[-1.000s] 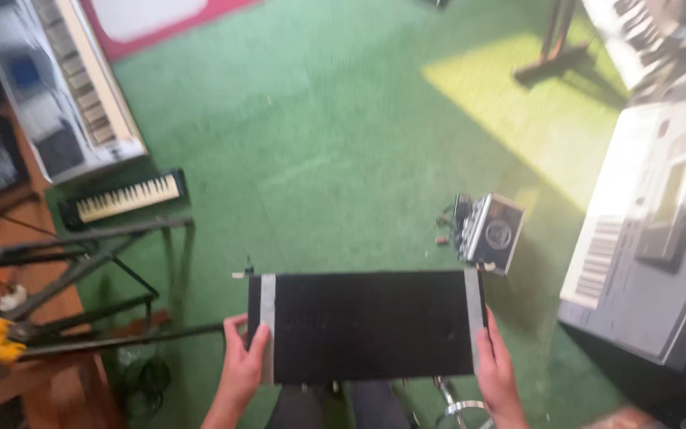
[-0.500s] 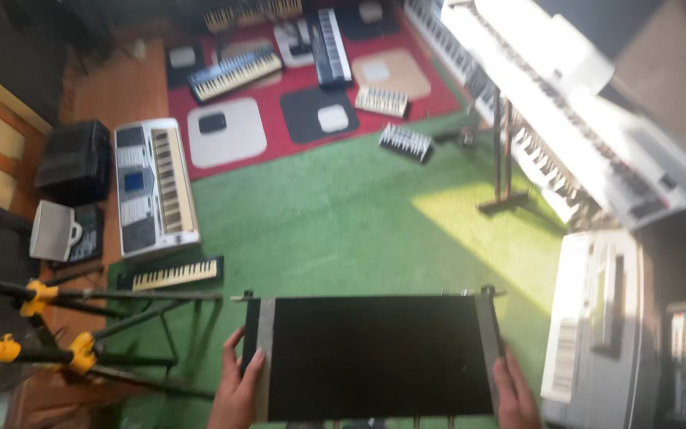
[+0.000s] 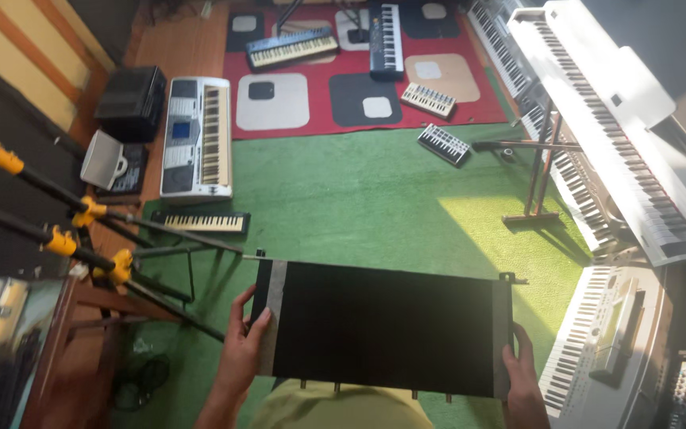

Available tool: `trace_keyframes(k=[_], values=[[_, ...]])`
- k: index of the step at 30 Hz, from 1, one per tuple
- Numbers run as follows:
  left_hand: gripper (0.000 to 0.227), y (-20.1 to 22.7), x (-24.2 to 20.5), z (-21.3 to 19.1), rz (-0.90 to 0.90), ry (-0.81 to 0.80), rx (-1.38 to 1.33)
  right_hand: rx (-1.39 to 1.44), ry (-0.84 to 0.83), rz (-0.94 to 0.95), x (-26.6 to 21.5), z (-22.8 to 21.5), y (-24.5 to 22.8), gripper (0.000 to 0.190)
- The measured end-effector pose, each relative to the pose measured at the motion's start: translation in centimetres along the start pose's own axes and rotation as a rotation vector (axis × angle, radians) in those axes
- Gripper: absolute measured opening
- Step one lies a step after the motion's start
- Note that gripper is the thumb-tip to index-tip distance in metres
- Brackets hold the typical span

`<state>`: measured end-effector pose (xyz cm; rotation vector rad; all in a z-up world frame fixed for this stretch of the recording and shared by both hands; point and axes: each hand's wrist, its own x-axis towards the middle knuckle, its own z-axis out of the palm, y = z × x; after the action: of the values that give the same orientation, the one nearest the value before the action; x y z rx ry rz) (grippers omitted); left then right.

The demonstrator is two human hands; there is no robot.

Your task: The person picks up a black electronic device from the floor, places it into a foam-lined protective case, and then coils a black cable and places it into the same case.

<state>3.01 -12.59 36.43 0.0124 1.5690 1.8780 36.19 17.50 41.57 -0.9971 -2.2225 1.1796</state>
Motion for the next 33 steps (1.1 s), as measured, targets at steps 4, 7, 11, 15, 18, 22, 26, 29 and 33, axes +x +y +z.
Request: trace_keyframes(k=[4, 7, 11, 15, 18, 22, 26, 29, 33], values=[[0.059, -0.2, -1.1, -1.3, -0.049, 0.083, 0.028, -0.317, -0.08, -0.413, 1.3, 0.4, 1.1, 0.036], [0.059, -1.3, -2.2, -1.7, -0.039, 0.119, 0.004, -0.483, -0.083, -0.524, 2.3, 0.1, 3.2, 0.032], [0.058, -2.6, -3.5, -3.2, 0.173, 0.14, 0.103, 0.274, -0.146, 0.282, 5.2, 1.9, 4.3, 0.049], [0.06, -3.2, -5.4, -5.8, 0.229, 0.127, 0.157, 0.126, -0.184, 0.212, 6.0, 4.1, 2.8, 0.051], [0.059, -3.4, -6.9, -8.0, 0.245, 0.172, 0.142, 0.16, -0.208, 0.291, 5.5, 6.4, 0.3, 0.05], [0.056, -3.4, -8.2, -11.7, 0.236, 0.271, 0.178, -0.366, -0.314, -0.382, 5.9, 10.9, -4.1, 0.04], [0.055, -3.6, -10.7, -16.3, 0.285, 0.36, 0.129, 0.055, -0.369, 0.197, 4.4, 17.2, -9.6, 0.048], [0.053, -3.5, -11.8, -19.9, 0.284, 0.435, 0.139, 0.125, -0.407, 0.357, 3.9, 22.0, -13.8, 0.056], [0.058, -4.3, -13.7, -25.2, 0.28, 0.535, 0.148, 0.139, -0.498, 0.269, 2.7, 28.9, -16.0, 0.056]])
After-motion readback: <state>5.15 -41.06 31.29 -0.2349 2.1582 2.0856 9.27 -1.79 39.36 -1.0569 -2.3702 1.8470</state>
